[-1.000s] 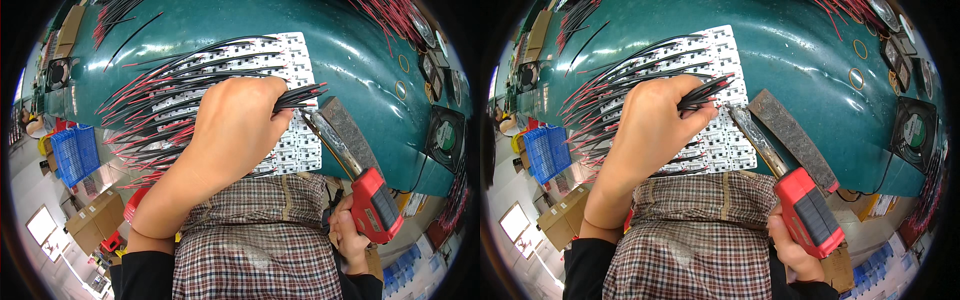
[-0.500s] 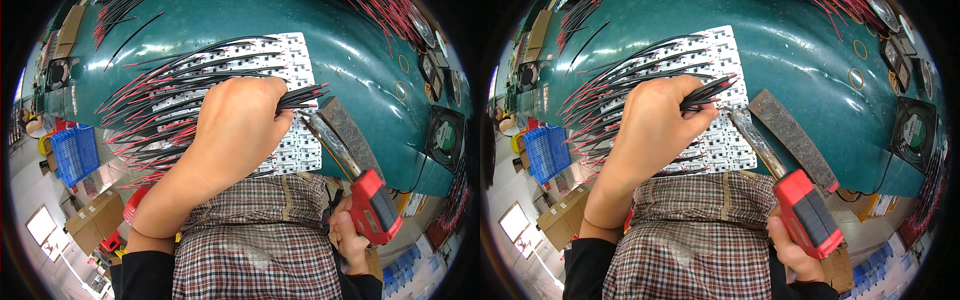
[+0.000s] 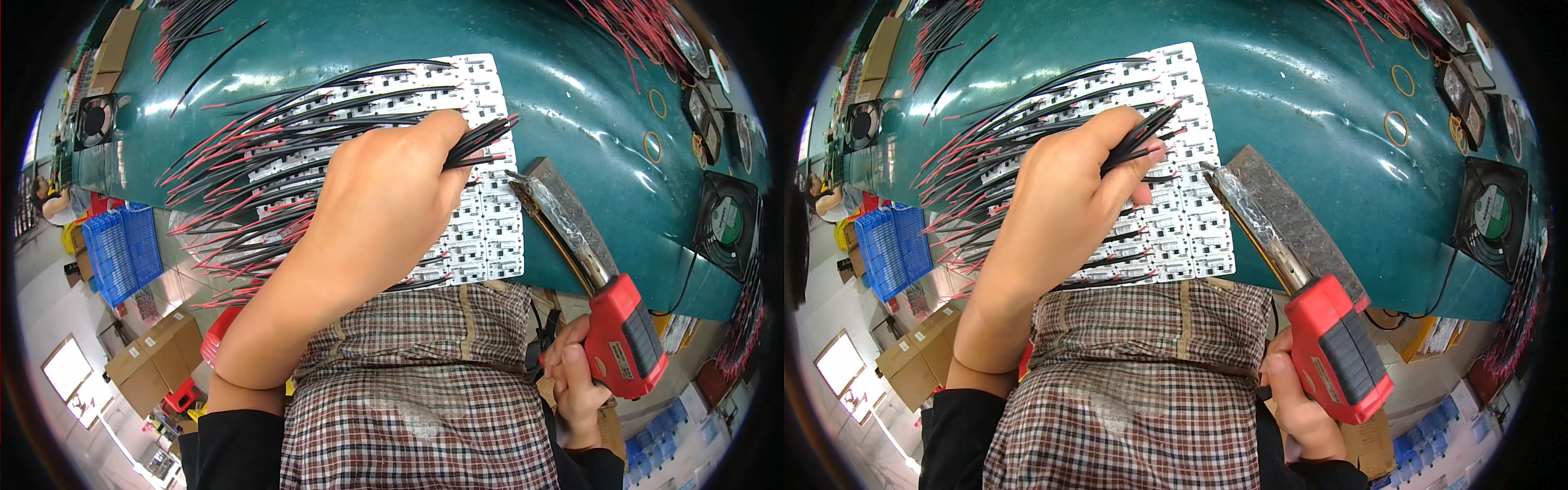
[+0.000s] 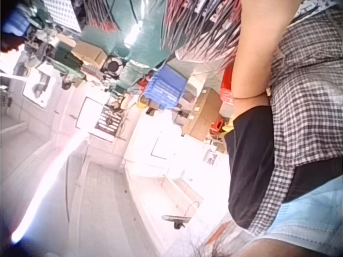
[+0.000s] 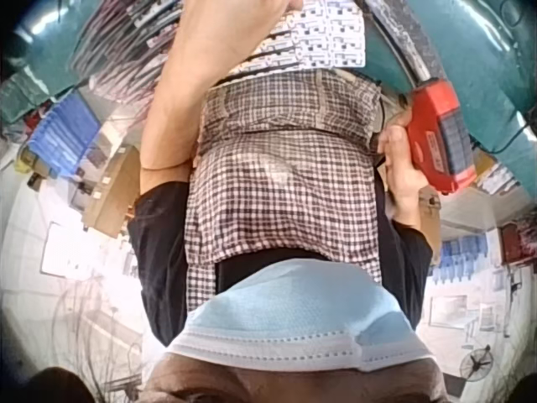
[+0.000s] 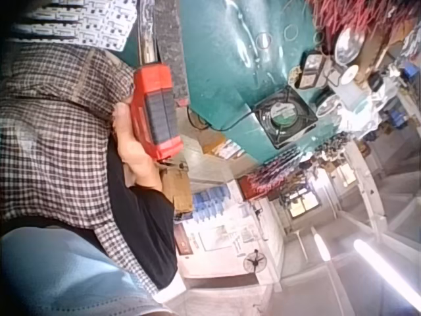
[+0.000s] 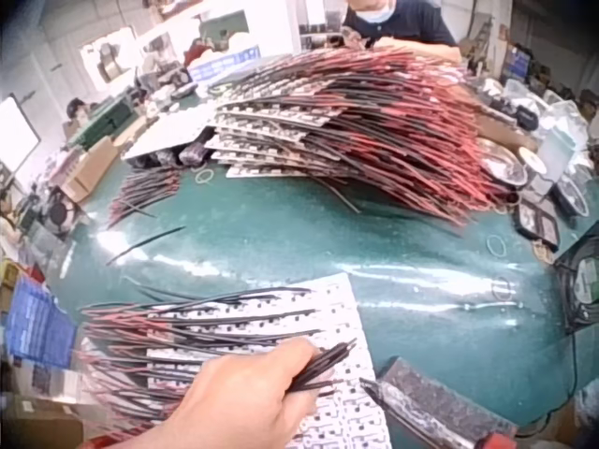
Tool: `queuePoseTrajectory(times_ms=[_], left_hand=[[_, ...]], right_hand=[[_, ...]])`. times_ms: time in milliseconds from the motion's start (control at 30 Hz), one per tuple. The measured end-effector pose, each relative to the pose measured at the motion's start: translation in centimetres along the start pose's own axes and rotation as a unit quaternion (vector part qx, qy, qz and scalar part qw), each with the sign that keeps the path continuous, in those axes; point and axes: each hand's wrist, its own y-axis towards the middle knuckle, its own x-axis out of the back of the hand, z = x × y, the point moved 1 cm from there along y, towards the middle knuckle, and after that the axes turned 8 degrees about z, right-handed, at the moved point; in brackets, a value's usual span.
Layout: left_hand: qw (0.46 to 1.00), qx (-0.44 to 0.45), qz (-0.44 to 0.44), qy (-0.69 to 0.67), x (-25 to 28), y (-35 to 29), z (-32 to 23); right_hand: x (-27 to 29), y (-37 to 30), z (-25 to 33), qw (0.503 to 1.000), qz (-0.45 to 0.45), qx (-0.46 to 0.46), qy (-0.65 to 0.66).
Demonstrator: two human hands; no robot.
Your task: The person strips the ends of wire bundles using a handheld heated tool, places a panel of circuit boards onto the table, and attaches individual wires to the boards using the tool.
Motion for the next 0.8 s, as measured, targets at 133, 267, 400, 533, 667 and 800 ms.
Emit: queuePoseTrajectory(times_ms=[133,267,400,533,667,800], left_hand=[[0.991,-0.036,-0.077,0.100,0.6,-0.5,-1.0],[0.990,-0.044,-0.088,0.099,1.8,-1.2,-2.5],[1.000,0.006,-0.001,0.010,0.1,-2.2,-2.1],[0.998,0.042,-0.014,0.033,-1.4,-2.6,-1.4],[0.997,-0.002,-0.056,0.061,-2.1,-2.5,-0.9],[0.995,-0.002,-0.057,0.078,-2.3,-2.4,-0.8]], right_hand=[[0.2,-0.5,-0.1,1.000,-0.002,-0.003,0.012],[0.5,-1.1,-0.1,1.000,-0.006,0.007,0.002],[1.2,-1.7,-0.1,0.999,0.021,-0.022,-0.028],[0.6,-1.9,-0.1,0.997,0.003,-0.070,-0.042],[0.8,-2.1,-1.1,0.996,0.001,-0.071,-0.049],[1.3,-1.9,-2.4,0.996,0.040,-0.058,-0.062]])
